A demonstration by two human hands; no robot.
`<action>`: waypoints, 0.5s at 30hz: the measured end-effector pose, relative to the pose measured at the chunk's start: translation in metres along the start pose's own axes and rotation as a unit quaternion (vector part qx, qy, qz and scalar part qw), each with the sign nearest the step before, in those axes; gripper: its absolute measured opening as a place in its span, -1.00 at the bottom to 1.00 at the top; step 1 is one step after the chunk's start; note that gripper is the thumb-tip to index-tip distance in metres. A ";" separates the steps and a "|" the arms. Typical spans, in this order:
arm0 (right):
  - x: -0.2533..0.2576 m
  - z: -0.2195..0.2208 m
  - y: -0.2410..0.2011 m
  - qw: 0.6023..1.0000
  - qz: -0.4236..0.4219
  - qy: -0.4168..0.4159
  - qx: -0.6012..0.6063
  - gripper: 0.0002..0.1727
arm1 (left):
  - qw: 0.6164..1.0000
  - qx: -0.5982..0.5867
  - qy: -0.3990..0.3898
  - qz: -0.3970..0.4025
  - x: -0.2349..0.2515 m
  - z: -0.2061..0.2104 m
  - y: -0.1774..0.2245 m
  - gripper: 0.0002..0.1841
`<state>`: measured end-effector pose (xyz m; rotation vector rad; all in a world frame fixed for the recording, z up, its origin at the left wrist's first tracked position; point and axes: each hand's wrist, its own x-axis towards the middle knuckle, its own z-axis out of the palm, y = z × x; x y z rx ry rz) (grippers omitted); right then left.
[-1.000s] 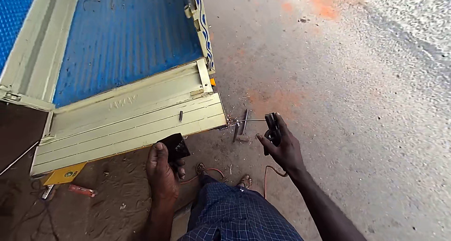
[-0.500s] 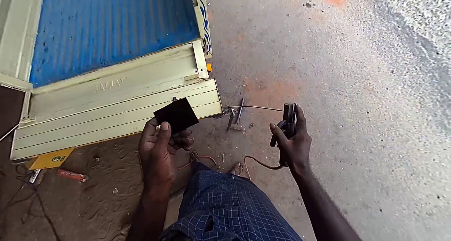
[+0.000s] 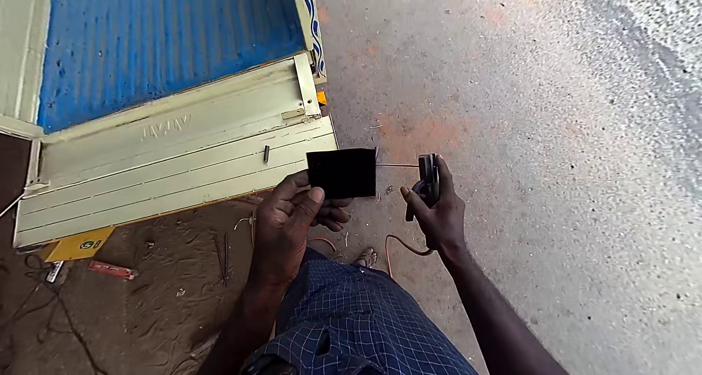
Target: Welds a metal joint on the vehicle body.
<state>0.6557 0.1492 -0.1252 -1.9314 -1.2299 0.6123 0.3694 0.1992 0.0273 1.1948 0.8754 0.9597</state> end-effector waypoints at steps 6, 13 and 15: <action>0.001 0.001 0.001 1.000 -0.010 -0.005 -0.001 0.03 | 0.997 -0.015 -0.070 -0.023 -0.003 0.004 -0.005 -0.65; 0.003 -0.001 0.000 0.999 -0.011 0.000 0.041 -0.01 | 0.997 0.017 -0.064 -0.025 -0.006 0.006 -0.008 -0.65; 0.004 -0.002 0.001 0.999 -0.009 -0.004 0.036 0.00 | 0.998 0.013 -0.063 -0.028 -0.006 0.005 -0.008 -0.65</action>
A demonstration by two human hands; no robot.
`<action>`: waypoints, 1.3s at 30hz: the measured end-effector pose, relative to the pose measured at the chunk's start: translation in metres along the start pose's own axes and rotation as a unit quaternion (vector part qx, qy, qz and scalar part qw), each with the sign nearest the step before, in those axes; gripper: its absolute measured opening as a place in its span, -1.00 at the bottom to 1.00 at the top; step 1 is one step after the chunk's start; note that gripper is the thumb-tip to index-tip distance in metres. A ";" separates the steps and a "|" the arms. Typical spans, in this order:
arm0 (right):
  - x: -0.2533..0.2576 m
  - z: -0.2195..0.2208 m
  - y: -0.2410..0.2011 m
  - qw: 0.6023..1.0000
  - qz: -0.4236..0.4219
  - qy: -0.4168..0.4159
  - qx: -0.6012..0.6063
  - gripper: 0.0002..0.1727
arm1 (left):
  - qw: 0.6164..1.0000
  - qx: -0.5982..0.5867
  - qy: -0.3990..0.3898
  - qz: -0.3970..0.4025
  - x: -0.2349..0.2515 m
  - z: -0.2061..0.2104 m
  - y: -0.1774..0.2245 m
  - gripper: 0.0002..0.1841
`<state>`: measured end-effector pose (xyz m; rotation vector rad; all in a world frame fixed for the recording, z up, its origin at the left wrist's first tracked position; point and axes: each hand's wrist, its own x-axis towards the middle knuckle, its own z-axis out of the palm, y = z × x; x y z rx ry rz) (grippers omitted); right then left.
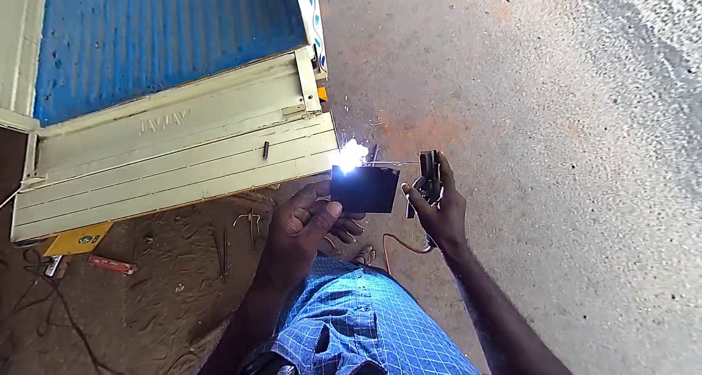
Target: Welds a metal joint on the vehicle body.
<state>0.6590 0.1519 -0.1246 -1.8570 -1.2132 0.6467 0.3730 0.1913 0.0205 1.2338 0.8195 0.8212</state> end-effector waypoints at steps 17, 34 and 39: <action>0.009 -0.004 -0.006 0.999 0.006 -0.027 -0.029 0.02 | 1.000 -0.014 0.008 -0.004 0.000 -0.004 -0.006 -0.66; 0.020 -0.006 -0.009 0.999 0.015 -0.035 -0.029 -0.01 | 1.000 -0.001 0.023 0.000 0.001 -0.008 -0.007 -0.67; 0.023 -0.006 -0.008 0.999 0.008 -0.034 -0.041 0.00 | 1.000 0.000 0.025 -0.003 0.000 -0.008 -0.006 -0.67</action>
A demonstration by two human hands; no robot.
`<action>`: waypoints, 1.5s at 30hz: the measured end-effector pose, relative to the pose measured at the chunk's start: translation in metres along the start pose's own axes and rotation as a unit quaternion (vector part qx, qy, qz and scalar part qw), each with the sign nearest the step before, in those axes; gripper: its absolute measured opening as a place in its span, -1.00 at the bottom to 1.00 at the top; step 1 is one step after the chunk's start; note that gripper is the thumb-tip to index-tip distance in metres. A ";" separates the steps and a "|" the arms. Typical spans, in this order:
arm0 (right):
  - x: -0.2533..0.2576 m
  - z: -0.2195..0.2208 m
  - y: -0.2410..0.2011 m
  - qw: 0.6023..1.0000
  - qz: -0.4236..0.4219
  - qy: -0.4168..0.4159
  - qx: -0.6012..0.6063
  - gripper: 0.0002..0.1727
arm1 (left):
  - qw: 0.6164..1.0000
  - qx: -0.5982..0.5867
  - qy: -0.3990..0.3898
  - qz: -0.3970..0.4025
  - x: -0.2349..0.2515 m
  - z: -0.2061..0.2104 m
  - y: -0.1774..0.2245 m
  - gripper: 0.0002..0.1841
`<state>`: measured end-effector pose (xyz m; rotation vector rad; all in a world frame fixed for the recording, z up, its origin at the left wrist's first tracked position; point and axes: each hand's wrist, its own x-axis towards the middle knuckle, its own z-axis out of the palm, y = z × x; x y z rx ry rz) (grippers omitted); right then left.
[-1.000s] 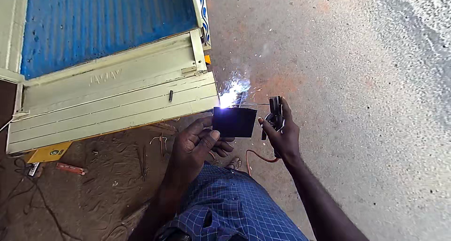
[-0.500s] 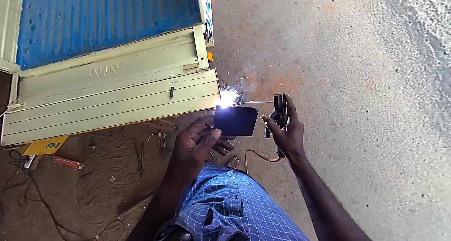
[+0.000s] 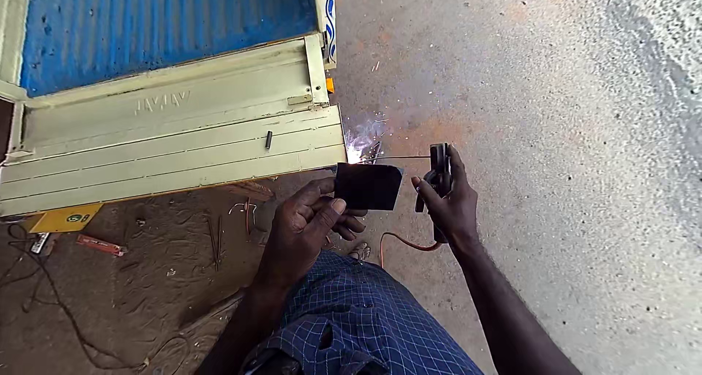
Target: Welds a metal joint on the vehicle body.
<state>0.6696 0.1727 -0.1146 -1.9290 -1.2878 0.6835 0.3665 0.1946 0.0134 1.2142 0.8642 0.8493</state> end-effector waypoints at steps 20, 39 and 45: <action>0.010 -0.002 -0.009 1.000 0.002 -0.001 -0.009 -0.02 | 1.000 0.009 0.002 -0.009 0.000 -0.005 0.001 -0.65; 0.017 -0.001 -0.010 1.000 -0.024 -0.006 -0.005 -0.02 | 1.000 0.014 0.009 -0.009 0.001 -0.007 0.001 -0.66; 0.019 0.000 -0.011 1.000 -0.007 0.000 -0.009 -0.02 | 1.000 -0.005 0.009 0.006 0.005 -0.007 -0.001 -0.68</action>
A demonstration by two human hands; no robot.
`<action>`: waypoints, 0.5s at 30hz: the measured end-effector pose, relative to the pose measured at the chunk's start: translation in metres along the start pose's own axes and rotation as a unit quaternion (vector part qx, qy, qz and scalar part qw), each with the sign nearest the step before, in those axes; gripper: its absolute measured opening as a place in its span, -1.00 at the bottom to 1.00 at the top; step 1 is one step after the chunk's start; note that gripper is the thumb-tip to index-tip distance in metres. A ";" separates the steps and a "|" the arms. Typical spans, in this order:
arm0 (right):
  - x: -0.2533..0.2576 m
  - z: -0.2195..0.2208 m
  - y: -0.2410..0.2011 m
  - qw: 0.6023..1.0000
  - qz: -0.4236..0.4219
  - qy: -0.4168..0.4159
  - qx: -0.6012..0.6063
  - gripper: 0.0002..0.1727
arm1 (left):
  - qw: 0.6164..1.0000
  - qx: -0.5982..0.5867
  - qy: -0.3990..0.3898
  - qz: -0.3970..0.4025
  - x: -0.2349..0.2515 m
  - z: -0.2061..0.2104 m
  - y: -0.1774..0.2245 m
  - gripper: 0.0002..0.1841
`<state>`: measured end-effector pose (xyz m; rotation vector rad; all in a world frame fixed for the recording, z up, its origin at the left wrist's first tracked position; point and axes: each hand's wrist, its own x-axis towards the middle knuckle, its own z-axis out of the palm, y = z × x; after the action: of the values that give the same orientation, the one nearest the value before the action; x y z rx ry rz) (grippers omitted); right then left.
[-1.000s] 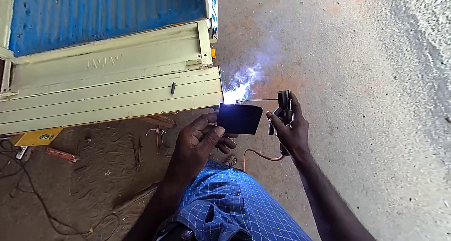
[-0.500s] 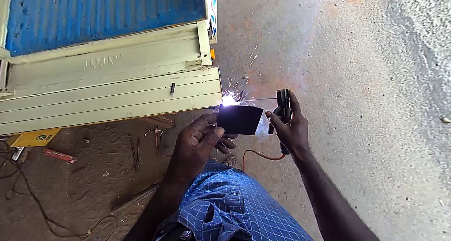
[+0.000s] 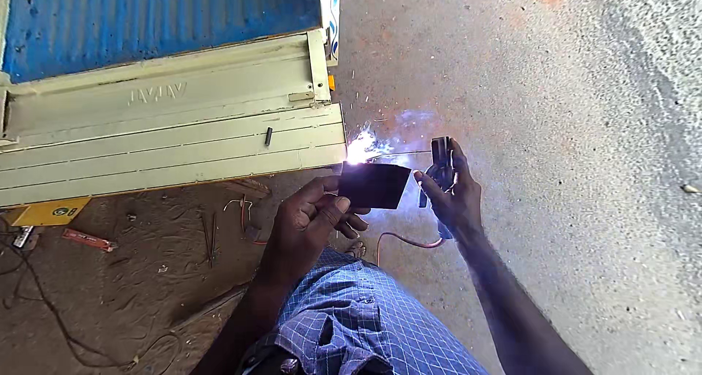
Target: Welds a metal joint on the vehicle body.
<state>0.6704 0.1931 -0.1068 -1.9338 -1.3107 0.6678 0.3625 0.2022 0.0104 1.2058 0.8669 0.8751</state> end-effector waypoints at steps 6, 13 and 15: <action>0.002 -0.001 -0.002 1.000 -0.014 -0.009 -0.006 -0.03 | 1.000 0.006 0.003 -0.016 -0.003 0.000 0.001 -0.66; 0.002 -0.001 -0.006 1.000 0.002 -0.030 -0.008 -0.03 | 1.000 0.015 0.000 -0.019 -0.003 -0.002 0.000 -0.67; 0.003 -0.001 -0.005 0.999 -0.004 -0.029 -0.013 -0.02 | 1.000 0.014 -0.002 -0.024 -0.003 -0.004 0.001 -0.65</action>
<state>0.6695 0.1972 -0.1023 -1.9424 -1.3683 0.7094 0.3581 0.2013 0.0107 1.2059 0.9040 0.8242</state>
